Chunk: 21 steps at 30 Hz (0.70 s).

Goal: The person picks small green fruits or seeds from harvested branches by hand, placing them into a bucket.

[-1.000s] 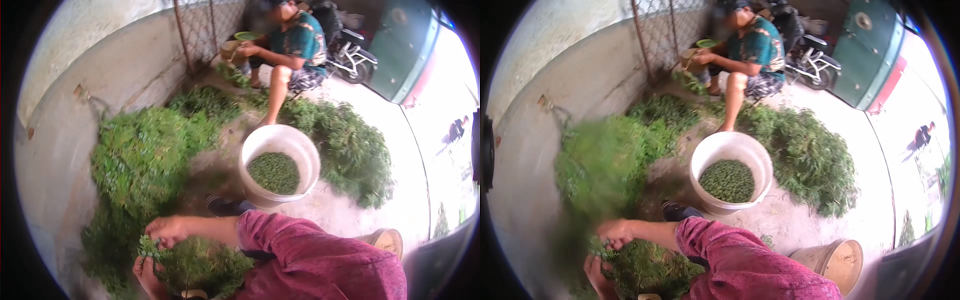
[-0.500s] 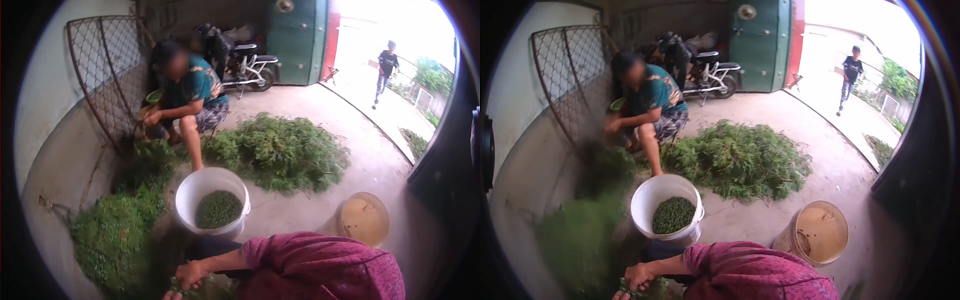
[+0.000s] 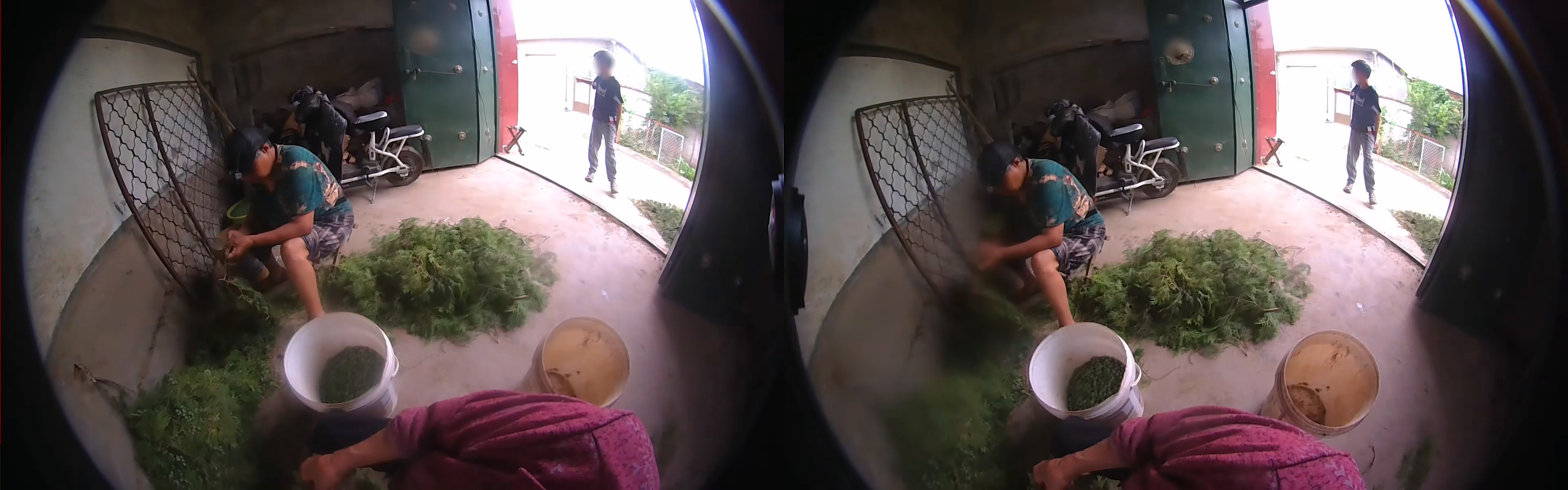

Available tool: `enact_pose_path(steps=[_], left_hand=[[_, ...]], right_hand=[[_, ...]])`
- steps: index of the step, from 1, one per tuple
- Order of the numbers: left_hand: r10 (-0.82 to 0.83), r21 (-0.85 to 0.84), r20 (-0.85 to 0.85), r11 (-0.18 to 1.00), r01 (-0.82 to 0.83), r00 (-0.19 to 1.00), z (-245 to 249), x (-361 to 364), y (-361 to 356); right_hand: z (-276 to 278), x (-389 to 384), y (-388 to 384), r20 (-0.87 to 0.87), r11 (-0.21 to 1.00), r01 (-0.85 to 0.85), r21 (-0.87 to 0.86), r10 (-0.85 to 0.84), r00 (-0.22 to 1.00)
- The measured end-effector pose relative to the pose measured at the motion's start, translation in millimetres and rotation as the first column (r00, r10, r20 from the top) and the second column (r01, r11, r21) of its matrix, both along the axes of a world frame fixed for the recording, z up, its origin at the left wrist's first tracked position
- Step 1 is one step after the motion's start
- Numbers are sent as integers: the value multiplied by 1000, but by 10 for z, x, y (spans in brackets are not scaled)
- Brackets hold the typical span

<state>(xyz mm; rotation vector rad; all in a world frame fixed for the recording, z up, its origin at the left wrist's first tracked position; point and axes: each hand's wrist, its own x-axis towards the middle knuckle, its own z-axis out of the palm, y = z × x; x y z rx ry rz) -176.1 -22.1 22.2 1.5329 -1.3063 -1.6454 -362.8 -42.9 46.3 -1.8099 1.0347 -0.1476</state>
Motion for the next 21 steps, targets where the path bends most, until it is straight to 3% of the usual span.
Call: enact_pose_path(steps=[1, 2, 3, 4, 5, 6, 7, 8, 9, 10, 11, 12, 13, 15, 17, 21], left_hand=[[-19, -12, -17, 1000, 19, 1000, 6, 26, 6], [-40, -25, -35, 999, 39, 999, 10, 45, 13], [-38, -27, -35, 999, 37, 999, 23, 73, 24], [-59, -39, -107, 998, 55, 993, 41, 105, 36], [-81, -52, -178, 996, 73, 981, 63, 125, 50], [-82, -55, -176, 996, 74, 981, 95, 132, 61], [-6, -32, -163, 999, 1, 987, 147, 119, 81], [71, -10, -153, 997, -73, 986, 160, 105, 108], [70, -13, -156, 997, -73, 985, 138, 125, 116], [42, -47, -155, 998, -50, 987, 110, 153, 100], [15, -81, -152, 996, -28, 988, 106, 160, 90], [13, -88, -152, 996, -26, 988, 120, 144, 97], [39, -78, -155, 996, -51, 987, 126, 132, 120], [71, -69, -161, 994, -83, 984, 90, 142, 133], [102, 15, -176, 995, -101, 979, 61, 173, 112], [215, -14, -78, 976, -217, 974, 175, 117, 214]], right_hand=[[91, 3, 42, -29, 1000, 23, 7, -23, 999], [-851, 32, -315, -30, 1000, 19, 3, -19, 999], [-1812, 103, -613, 387, 882, -49, -468, 254, 886], [-1720, 178, -790, 537, 577, 129, -807, 624, 567], [-1773, 25, -638, 536, 574, 131, -808, 626, 567], [-1750, 77, -644, 213, 409, 6, -913, 463, 861], [-1334, 100, -539, -140, 284, -188, -940, 181, 973], [-1374, 134, -636, -272, 362, -364, -858, 279, 921], [-751, 98, -395, -276, 359, -366, -859, 277, 920], [-51, 22, -93, 238, 949, 55, -310, 21, 971], [622, -104, 335, 366, 789, 252, 561, -509, 779], [445, -64, 258, 452, 723, 168, 670, -578, 680], [242, -29, 162, 455, 726, 167, 667, -575, 680], [-42, 14, 17, 587, 687, -29, 726, -597, 547], [11, 5, 61, 573, 665, -27, 746, -621, 534], [155, -28, 168, 560, 640, -58, 766, -621, 548]])
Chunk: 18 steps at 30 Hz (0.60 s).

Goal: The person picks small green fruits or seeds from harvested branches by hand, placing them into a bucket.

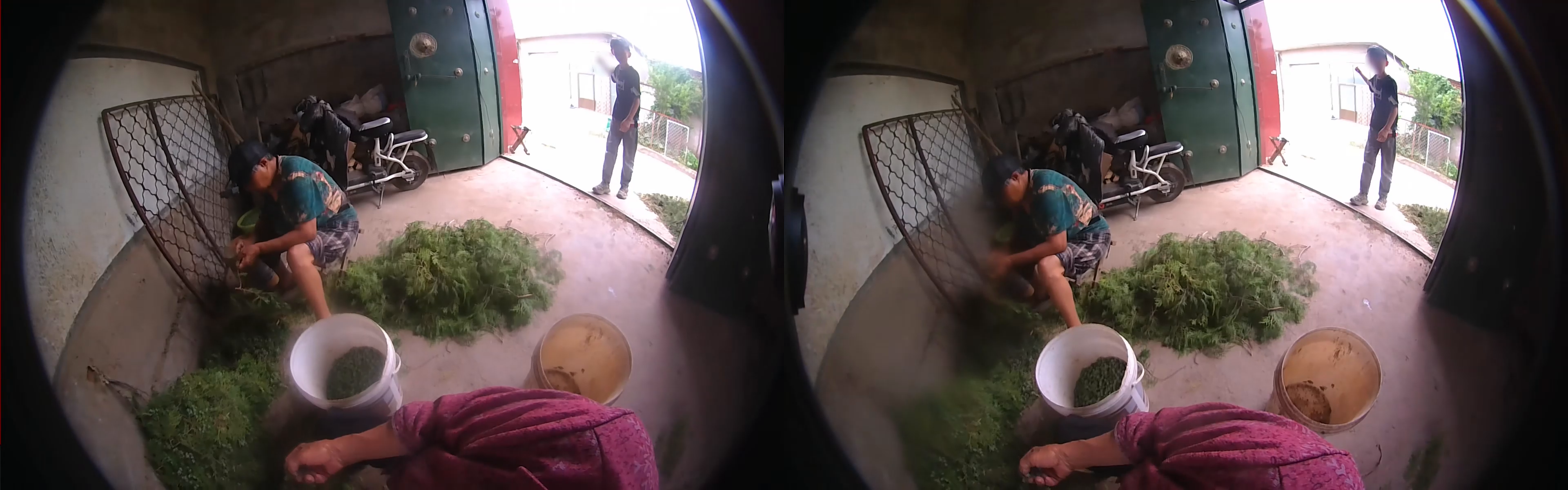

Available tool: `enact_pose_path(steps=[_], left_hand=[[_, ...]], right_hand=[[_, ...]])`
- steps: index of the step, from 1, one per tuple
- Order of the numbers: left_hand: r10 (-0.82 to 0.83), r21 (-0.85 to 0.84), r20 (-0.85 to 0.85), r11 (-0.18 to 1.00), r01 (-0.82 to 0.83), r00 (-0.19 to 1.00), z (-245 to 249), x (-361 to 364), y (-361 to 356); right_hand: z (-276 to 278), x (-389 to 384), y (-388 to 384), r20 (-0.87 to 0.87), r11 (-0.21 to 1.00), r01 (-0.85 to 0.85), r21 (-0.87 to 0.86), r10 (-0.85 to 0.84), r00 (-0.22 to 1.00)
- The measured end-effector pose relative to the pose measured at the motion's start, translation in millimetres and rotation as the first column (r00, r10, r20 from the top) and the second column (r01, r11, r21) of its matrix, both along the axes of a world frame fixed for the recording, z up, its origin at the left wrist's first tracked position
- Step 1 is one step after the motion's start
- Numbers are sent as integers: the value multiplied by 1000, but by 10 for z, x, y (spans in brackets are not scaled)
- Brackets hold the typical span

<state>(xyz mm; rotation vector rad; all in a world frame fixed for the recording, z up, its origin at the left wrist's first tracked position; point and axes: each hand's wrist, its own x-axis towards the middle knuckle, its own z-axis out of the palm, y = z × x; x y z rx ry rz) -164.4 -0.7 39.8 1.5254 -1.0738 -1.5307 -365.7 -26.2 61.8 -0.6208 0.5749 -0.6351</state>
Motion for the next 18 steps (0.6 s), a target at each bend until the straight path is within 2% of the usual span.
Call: enact_pose_path(steps=[4, 5, 7, 9, 10, 12, 16, 17, 18], left_hand=[[-58, -14, -108, 998, 57, 993, -169, 129, -66], [-92, -28, -162, 996, 89, 982, -188, 146, -87], [-90, -29, -163, 996, 87, 982, -208, 153, -122], [-91, -32, -163, 996, 87, 982, -220, 159, -154], [-88, -31, -163, 996, 84, 983, -226, 164, -168], [-73, -24, -163, 997, 70, 984, -239, 175, -193], [-4, 28, -142, 1000, 8, 990, -296, 209, -232], [-179, -310, -126, 941, 132, 976, -353, 192, -238], [-135, -222, -225, 971, 84, 965, -501, 296, -278]], right_hand=[[119, 77, 144, -39, 1000, -28, -6, 28, 999], [175, 112, 188, -63, 999, 18, 34, -16, 998], [155, 138, 180, -87, 995, 62, 75, -55, 995], [-5, 129, 86, 71, 992, -69, 110, 62, 996], [-52, 138, 59, 74, 990, -78, 116, 70, 995], [-137, 178, 26, -59, 993, -85, 82, 90, 994], [-241, 235, -1, -86, 992, -66, 103, 75, 993], [-200, 227, 18, -69, 993, -46, 105, 53, 996], [-173, 192, 32, -54, 993, -32, 116, 38, 998]])
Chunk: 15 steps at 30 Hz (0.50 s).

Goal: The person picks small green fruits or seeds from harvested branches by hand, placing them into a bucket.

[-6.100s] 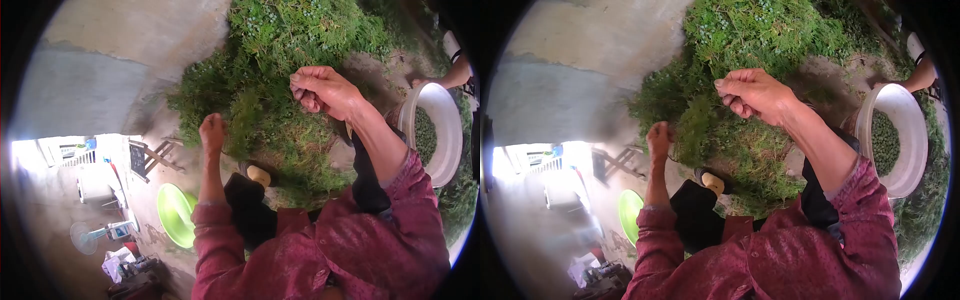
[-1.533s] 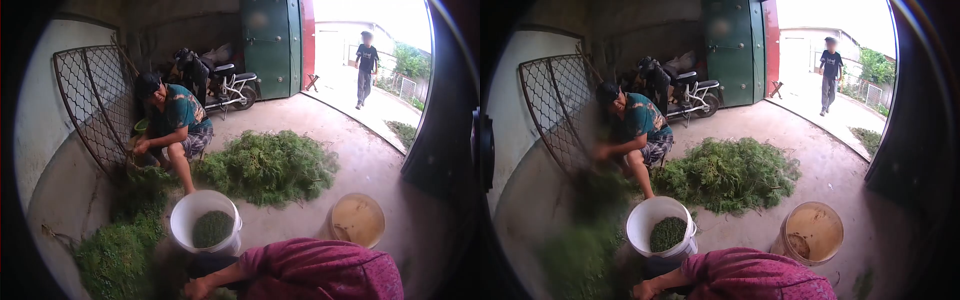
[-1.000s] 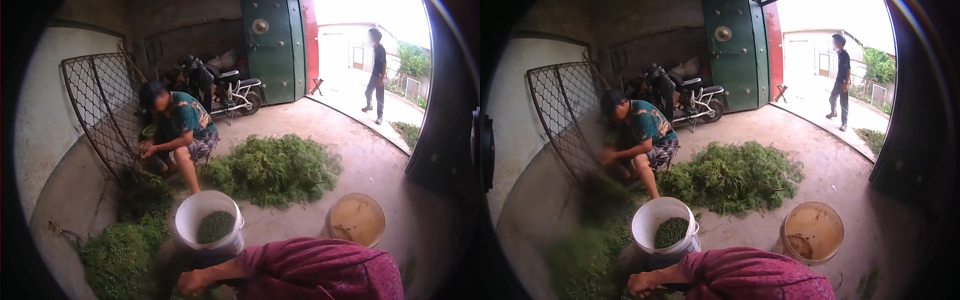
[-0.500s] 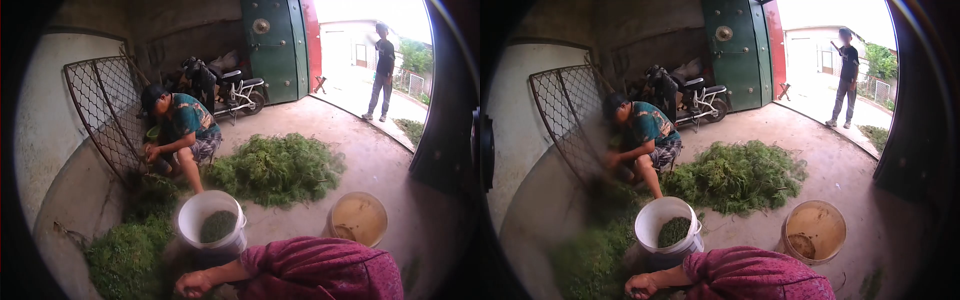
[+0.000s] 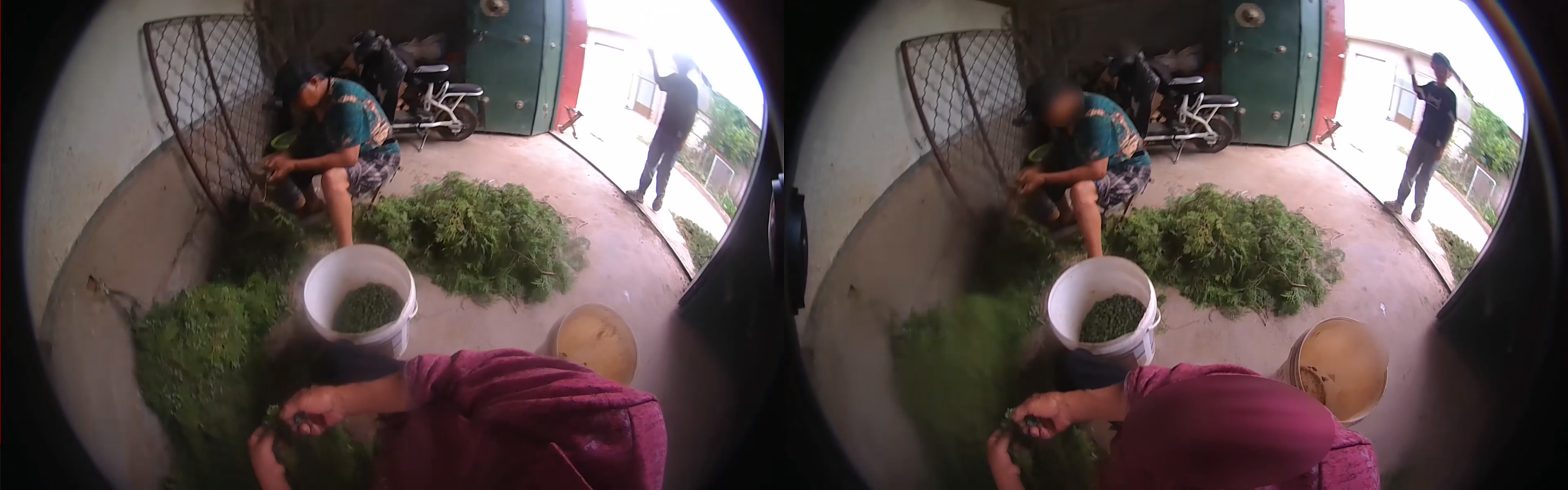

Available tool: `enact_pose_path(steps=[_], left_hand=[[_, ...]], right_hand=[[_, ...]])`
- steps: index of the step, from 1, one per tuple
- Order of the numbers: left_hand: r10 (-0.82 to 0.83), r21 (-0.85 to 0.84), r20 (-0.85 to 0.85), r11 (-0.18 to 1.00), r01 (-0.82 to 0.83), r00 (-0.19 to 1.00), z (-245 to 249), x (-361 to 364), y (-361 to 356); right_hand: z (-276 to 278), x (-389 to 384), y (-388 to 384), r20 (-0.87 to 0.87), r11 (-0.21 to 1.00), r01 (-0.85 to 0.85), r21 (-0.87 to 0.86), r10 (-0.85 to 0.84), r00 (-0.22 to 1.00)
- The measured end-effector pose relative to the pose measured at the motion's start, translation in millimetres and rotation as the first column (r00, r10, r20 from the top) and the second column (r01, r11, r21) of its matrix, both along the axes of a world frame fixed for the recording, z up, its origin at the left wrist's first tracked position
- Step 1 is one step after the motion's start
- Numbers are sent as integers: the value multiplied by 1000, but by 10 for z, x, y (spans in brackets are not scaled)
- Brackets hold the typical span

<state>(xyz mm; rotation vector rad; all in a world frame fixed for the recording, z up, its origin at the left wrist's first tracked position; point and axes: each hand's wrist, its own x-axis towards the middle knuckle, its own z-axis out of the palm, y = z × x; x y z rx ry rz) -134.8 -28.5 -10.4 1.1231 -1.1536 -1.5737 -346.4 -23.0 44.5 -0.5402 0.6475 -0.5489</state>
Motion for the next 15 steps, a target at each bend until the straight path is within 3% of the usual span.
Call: enact_pose_path(steps=[2, 4, 5, 6, 7, 9, 12, 15], left_hand=[[234, 97, 30, 967, -236, 972, 87, -44, 116], [89, 158, -77, 984, -76, 993, 136, 29, 90], [105, 141, -80, 986, -93, 991, 153, 15, 111], [129, 148, -87, 982, -115, 988, 166, 11, 125], [133, 147, -90, 982, -119, 987, 170, 22, 139], [144, 154, -85, 980, -129, 986, 191, 19, 148], [144, 178, -98, 976, -125, 985, 233, 24, 160], [85, 119, -90, 990, -74, 992, 228, 40, 150]], right_hand=[[-1, -185, -101, 102, 999, -28, -18, 30, 994], [127, -482, -153, 107, 988, 142, -52, -136, 985], [234, -657, -153, 77, 969, 239, -64, -234, 969], [113, -868, -271, 215, 972, 226, -71, -206, 955], [219, -1042, -267, 158, 942, 334, -23, -326, 932], [347, -1316, -224, 173, 830, 557, 18, -552, 816], [271, -1822, -387, 179, 756, 654, 34, -648, 740], [462, -2004, -414, 147, 522, 840, -147, -828, 540]])
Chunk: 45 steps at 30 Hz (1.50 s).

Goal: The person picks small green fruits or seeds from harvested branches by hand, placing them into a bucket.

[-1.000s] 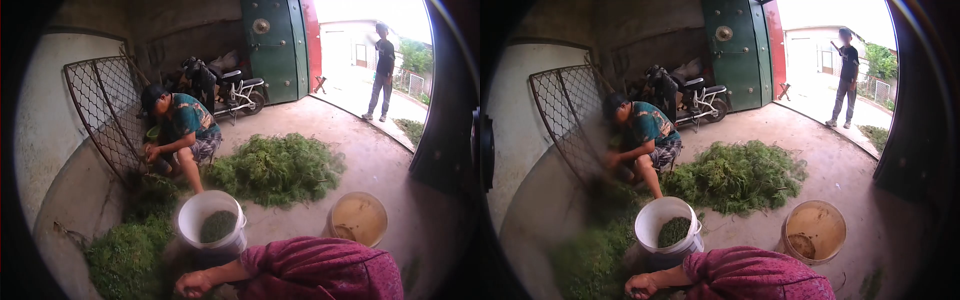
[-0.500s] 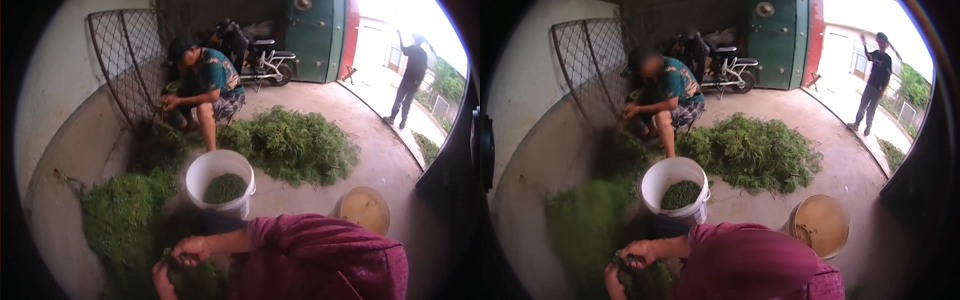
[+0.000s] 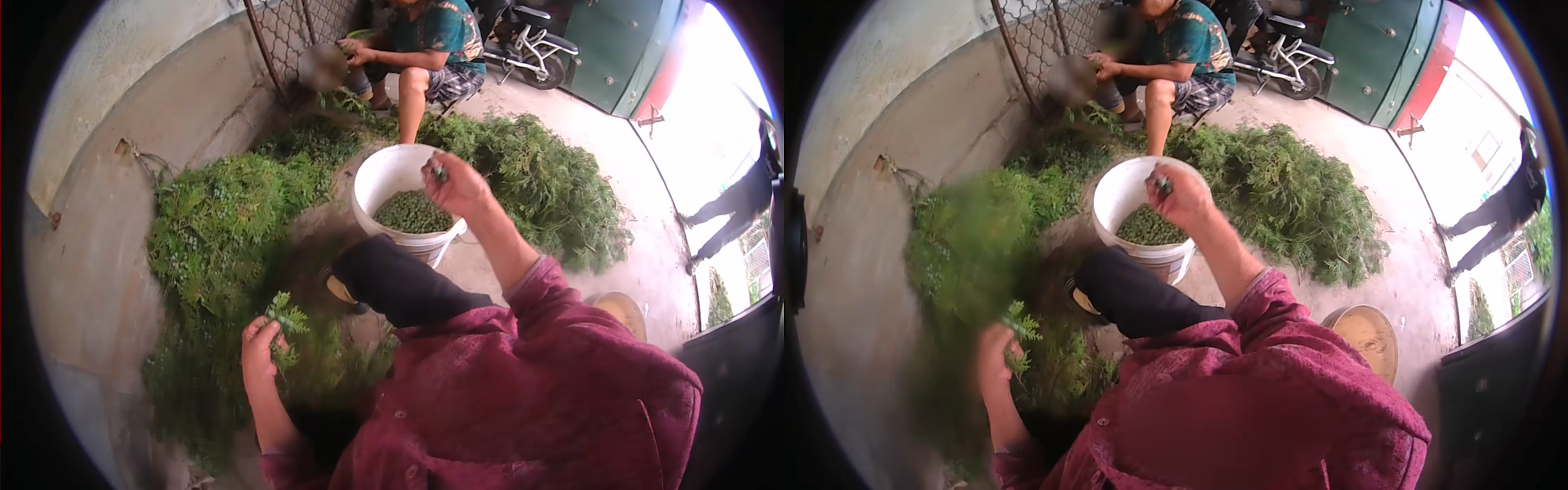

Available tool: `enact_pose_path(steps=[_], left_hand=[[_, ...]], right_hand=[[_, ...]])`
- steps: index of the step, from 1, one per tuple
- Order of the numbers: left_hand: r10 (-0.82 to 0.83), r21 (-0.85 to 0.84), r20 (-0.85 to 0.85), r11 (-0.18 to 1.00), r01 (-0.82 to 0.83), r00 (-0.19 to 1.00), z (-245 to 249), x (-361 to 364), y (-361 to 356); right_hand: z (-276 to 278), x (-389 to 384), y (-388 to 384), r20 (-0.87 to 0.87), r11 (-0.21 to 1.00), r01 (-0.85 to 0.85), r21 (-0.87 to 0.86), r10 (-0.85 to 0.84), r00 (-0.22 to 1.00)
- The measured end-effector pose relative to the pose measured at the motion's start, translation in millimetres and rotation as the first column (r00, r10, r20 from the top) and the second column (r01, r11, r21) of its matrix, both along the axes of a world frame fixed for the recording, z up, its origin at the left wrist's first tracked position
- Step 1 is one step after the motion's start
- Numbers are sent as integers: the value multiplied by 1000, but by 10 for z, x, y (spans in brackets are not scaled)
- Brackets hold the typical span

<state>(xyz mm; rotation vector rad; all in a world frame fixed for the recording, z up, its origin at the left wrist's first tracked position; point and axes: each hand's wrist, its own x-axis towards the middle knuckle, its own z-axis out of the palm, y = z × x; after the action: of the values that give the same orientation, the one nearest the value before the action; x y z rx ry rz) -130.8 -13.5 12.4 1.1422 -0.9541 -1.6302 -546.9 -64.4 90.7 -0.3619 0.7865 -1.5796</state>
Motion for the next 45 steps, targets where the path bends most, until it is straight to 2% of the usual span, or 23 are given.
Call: enact_pose_path(steps=[5, 7, 8, 12, 13, 14, 15, 16, 17, 18, 19, 21, 25, 27, 28, 31, 33, 37, 39, 41, 42, 44, 45], left_hand=[[9, -15, -1, 1000, -9, 1000, 48, -4, 24], [-10, -78, 63, 997, 15, 998, 78, -4, 39], [-5, -75, 64, 997, 10, 998, 89, -3, 42], [-9, -81, 63, 997, 14, 998, 95, 4, 43], [6, -81, 47, 997, -2, 999, 86, 20, 61], [13, -105, 84, 994, -4, 996, 125, -1, 74], [87, -174, 198, 983, -53, 976, 223, -46, 150], [145, -93, 121, 987, -134, 982, 47, -18, 125], [-10, -70, 113, 997, 18, 994, 13, 40, 50], [65, -57, 68, 996, -61, 996, -58, 23, 44], [25, -31, 24, 999, -24, 999, -31, 15, 24], [39, -51, 52, 998, -37, 998, -154, 59, -20], [60, -44, 17, 997, -59, 998, -114, 7, -3], [55, 16, -20, 998, -55, 998, -140, 69, -7], [49, 8, -20, 999, -49, 999, -184, 111, 11], [0, 15, -29, 1000, 1, 1000, -140, 132, -14], [0, 106, 254, 994, -28, 967, 76, 62, 102], [63, 172, 264, 979, -111, 962, 132, -64, 56], [3, 200, 281, 978, -62, 960, 179, -87, 21], [93, 210, 461, 955, -210, 883, 530, -340, 133], [90, 206, 461, 957, -205, 883, 532, -362, 118], [89, 264, 443, 938, -225, 892, 505, -377, 80], [86, 262, 443, 939, -221, 892, 454, -352, 47]], right_hand=[[-97, -192, -166, -143, 998, 48, -37, -53, 988], [-152, -216, -204, -368, 990, 124, 71, -90, 925], [-214, -241, -228, -420, 989, 120, 92, -71, 905], [-294, -253, -232, -473, 983, 93, 156, -8, 881], [-368, -193, -245, -471, 984, 80, 162, 5, 882], [-465, -170, -250, -422, 996, 17, 87, 22, 907], [-505, -289, -218, -393, 1000, -15, -4, 12, 919], [-633, -315, -277, -387, 996, -39, -83, 4, 922], [-479, -241, -163, -362, 997, -9, -81, -22, 932], [-416, -193, -113, -386, 998, 22, -58, -43, 922], [-490, -250, -124, -433, 996, -39, -83, -1, 901], [-266, -126, -34, -482, 994, 59, 90, -8, 876], [-303, -119, 16, -480, 995, 59, 84, -11, 877], [-301, -91, 16, -427, 994, 33, 106, 15, 904], [-415, -109, -20, -379, 1000, -15, 7, 16, 925], [-402, -17, 27, -331, 999, -41, -27, 30, 943], [-344, 22, 52, -337, 999, -33, -8, 29, 941], [-304, 41, 78, -384, 999, -21, 40, 35, 923], [-310, 9, 105, -392, 999, -26, 33, 37, 919], [-355, -71, 75, -371, 995, -97, -26, 80, 925], [-329, -127, 79, -371, 995, -91, -30, 74, 926], [-89, -322, 180, -340, 990, 95, -106, -126, 932], [-60, -575, 161, -589, 980, 108, -170, -189, 786]])
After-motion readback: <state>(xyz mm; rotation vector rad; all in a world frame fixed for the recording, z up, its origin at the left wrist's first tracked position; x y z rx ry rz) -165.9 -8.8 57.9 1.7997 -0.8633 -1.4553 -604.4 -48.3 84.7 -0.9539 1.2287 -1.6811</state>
